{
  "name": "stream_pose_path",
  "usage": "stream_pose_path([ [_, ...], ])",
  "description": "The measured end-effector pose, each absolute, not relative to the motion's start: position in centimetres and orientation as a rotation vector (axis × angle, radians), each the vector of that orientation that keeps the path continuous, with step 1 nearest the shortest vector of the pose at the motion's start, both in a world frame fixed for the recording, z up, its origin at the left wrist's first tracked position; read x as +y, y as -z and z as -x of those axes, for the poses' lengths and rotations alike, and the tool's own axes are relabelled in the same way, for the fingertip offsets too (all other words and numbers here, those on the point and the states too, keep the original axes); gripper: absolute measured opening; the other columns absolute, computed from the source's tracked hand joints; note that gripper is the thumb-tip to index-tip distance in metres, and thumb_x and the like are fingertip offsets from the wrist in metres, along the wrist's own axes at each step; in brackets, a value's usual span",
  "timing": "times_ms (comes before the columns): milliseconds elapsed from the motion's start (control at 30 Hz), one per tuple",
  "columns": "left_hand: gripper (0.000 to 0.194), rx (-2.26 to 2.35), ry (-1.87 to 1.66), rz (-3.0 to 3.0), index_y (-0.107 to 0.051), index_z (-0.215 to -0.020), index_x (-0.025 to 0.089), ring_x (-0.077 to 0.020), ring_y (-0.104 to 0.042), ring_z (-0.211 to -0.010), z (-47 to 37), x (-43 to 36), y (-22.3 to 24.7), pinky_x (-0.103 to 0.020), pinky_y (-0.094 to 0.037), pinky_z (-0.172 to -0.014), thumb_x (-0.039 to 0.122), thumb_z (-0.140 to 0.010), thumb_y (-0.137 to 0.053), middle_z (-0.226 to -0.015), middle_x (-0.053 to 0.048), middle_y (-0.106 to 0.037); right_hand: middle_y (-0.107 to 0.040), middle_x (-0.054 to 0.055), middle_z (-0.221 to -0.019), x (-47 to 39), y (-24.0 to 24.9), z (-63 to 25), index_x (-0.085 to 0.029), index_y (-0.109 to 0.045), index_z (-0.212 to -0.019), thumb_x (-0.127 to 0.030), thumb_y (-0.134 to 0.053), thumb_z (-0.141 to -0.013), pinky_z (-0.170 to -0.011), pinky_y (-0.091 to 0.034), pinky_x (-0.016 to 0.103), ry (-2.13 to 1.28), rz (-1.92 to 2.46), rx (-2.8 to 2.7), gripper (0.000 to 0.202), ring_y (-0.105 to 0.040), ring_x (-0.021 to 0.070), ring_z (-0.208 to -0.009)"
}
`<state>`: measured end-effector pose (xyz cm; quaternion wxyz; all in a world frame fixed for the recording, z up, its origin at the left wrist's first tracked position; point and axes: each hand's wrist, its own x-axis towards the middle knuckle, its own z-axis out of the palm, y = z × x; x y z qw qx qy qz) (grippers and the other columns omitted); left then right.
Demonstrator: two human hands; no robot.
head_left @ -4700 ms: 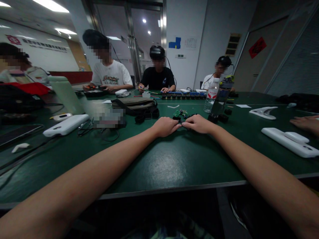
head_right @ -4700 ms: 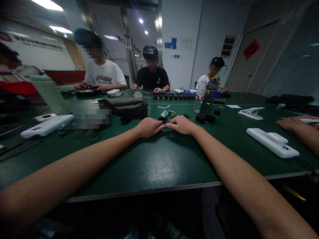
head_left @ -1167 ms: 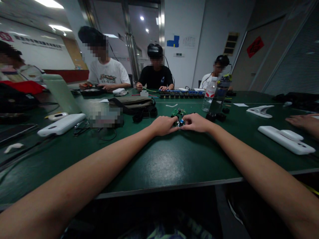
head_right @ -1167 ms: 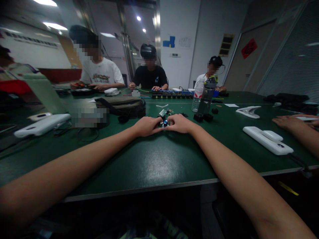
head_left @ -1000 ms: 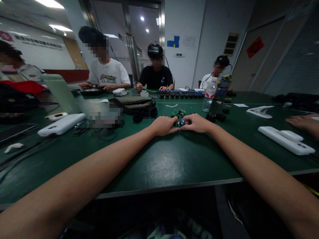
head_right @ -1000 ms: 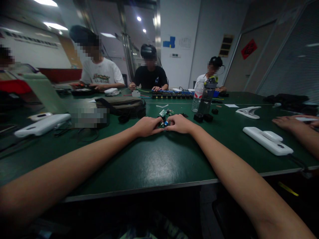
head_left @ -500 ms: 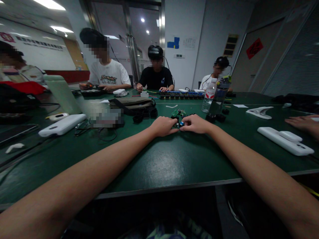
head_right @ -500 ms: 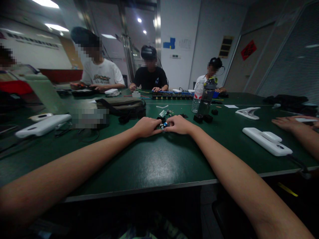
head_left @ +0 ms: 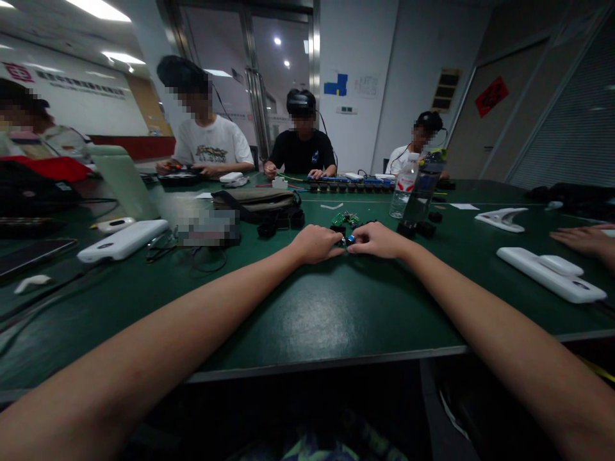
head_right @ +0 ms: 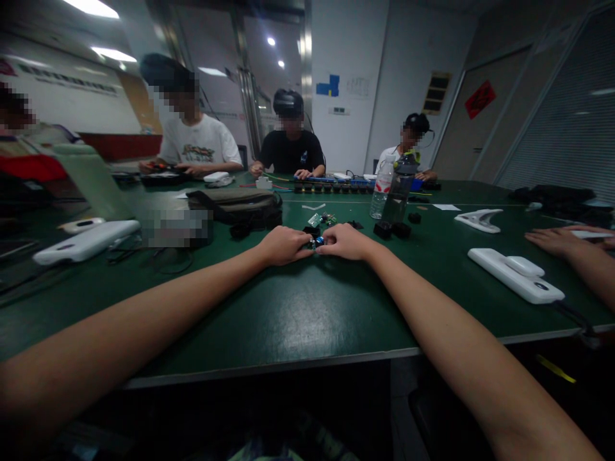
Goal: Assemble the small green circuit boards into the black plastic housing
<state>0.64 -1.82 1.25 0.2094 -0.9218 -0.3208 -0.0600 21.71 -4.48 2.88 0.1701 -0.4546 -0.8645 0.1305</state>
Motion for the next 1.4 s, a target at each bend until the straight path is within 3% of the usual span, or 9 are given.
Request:
stream_pose_path([
  [700, 0.036, -0.944, 0.147, 2.587, -0.068, -0.104, 0.018, -0.0264, -0.073, -0.087, -0.76, -2.02, -1.40, -0.030, -0.047, -0.067, 0.047, -0.098, -0.048, -0.094, -0.010, -0.076, -0.052, -0.002, -0.064, -4.66, -3.14, -21.58, -0.019, -0.052, -0.066, -0.050, -0.062, -0.079, -0.063, -0.029, 0.027, -0.375, 1.323, -2.454, 0.035, -0.046, 0.0128, -0.064],
  [1400, 0.042, -0.990, 0.186, 2.548, -0.066, -0.109, 0.017, -0.0291, -0.073, -0.084, -0.83, -2.19, -1.34, -0.032, -0.049, -0.068, 0.053, -0.096, -0.048, -0.090, -0.013, -0.076, -0.059, -0.001, -0.068, -4.51, -2.95, -21.70, -0.017, -0.058, -0.072, -0.047, -0.068, -0.079, -0.063, -0.031, 0.026, -0.384, 1.307, -2.432, 0.032, -0.051, 0.0125, -0.065],
])
